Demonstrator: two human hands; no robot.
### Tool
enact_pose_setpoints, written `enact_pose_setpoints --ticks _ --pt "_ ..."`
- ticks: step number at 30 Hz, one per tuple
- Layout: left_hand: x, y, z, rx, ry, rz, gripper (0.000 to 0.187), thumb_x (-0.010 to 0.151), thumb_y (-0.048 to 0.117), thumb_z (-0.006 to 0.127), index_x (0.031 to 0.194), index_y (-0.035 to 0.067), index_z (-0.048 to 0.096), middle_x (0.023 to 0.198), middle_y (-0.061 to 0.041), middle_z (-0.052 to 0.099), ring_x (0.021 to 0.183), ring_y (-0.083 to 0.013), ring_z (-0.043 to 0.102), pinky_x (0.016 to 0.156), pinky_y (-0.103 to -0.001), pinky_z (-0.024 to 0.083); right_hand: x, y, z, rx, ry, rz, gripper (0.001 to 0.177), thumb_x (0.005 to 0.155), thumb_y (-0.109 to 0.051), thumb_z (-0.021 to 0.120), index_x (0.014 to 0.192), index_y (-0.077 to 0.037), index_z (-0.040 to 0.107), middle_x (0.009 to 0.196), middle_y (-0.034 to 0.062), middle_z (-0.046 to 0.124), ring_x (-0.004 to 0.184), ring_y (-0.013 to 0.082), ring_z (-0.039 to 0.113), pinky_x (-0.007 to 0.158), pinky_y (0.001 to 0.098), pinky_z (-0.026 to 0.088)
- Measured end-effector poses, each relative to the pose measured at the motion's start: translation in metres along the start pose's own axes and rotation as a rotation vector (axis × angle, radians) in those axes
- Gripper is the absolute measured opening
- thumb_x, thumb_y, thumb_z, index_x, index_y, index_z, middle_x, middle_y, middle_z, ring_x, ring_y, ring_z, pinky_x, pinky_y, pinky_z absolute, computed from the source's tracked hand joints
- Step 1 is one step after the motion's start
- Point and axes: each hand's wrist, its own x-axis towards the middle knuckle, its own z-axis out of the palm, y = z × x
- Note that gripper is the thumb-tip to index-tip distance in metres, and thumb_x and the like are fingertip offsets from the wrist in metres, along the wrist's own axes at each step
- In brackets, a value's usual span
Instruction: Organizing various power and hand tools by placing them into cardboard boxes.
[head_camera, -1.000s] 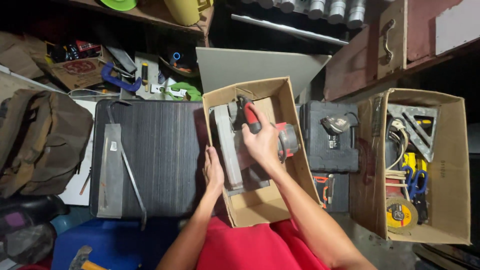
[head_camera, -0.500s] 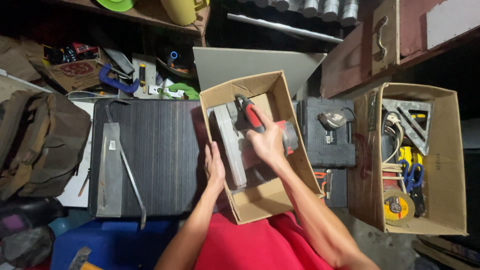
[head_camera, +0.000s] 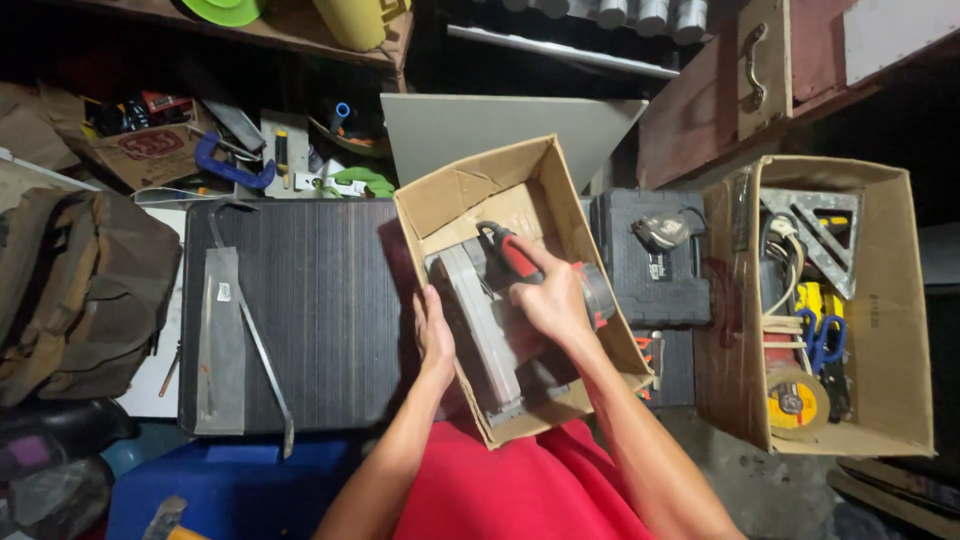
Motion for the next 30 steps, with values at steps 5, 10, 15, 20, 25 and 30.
enact_pose_setpoints --ticks 5,10,15,20,25,30 --pt "-0.003 0.013 -0.001 -0.002 -0.004 -0.015 0.091 0.096 0.068 0.038 0.159 0.003 0.029 0.167 -0.013 0.031 0.154 -0.0275 0.029 0.123 -0.037 0.022 0.004 0.025 0.009 -0.035 0.065 -0.18 0.071 0.068 -0.01 0.072 0.138 -0.015 0.063 0.127 0.0211 0.071 0.114 0.0344 0.069 0.098 0.0393 0.051" --pt "-0.006 0.017 -0.005 0.063 0.017 -0.117 0.094 0.093 0.07 0.041 0.16 0.005 0.027 0.166 -0.014 0.031 0.153 -0.0293 0.03 0.122 -0.039 0.023 0.002 0.026 0.003 -0.148 0.1 -0.064 0.072 0.071 -0.018 0.075 0.141 -0.014 0.059 0.12 0.0223 0.072 0.113 0.0375 0.069 0.1 0.0417 0.051" --pt "-0.009 0.023 -0.005 0.102 0.017 -0.085 0.094 0.094 0.069 0.042 0.159 0.003 0.028 0.164 -0.017 0.033 0.152 -0.0315 0.031 0.122 -0.04 0.024 0.003 0.026 -0.009 -0.142 0.028 -0.125 0.075 0.07 -0.025 0.082 0.14 -0.015 0.059 0.12 0.0206 0.072 0.113 0.0349 0.069 0.099 0.0406 0.051" --pt "0.0 0.006 -0.004 0.132 -0.003 0.0 0.092 0.096 0.064 0.046 0.158 -0.002 0.027 0.163 -0.02 0.034 0.151 -0.0326 0.033 0.121 -0.039 0.026 0.009 0.04 -0.012 0.079 -0.072 -0.301 0.078 0.066 -0.021 0.085 0.14 -0.012 0.061 0.124 0.0151 0.073 0.113 0.0247 0.07 0.099 0.035 0.051" --pt "-0.008 0.013 -0.005 0.149 0.015 0.036 0.088 0.098 0.062 0.045 0.157 -0.002 0.03 0.158 -0.022 0.043 0.147 -0.033 0.04 0.118 -0.038 0.031 0.008 0.041 -0.007 0.099 -0.03 -0.206 0.075 0.067 -0.017 0.082 0.139 -0.013 0.063 0.119 0.012 0.075 0.108 0.0208 0.071 0.097 0.0315 0.052" --pt "0.005 -0.008 -0.002 0.117 -0.006 0.099 0.083 0.099 0.061 0.042 0.155 -0.001 0.035 0.158 -0.02 0.045 0.146 -0.0321 0.042 0.118 -0.038 0.032 0.018 0.04 0.001 0.188 0.067 -0.132 0.076 0.057 -0.004 0.074 0.133 -0.012 0.069 0.118 0.0119 0.076 0.106 0.0203 0.071 0.093 0.0291 0.053"
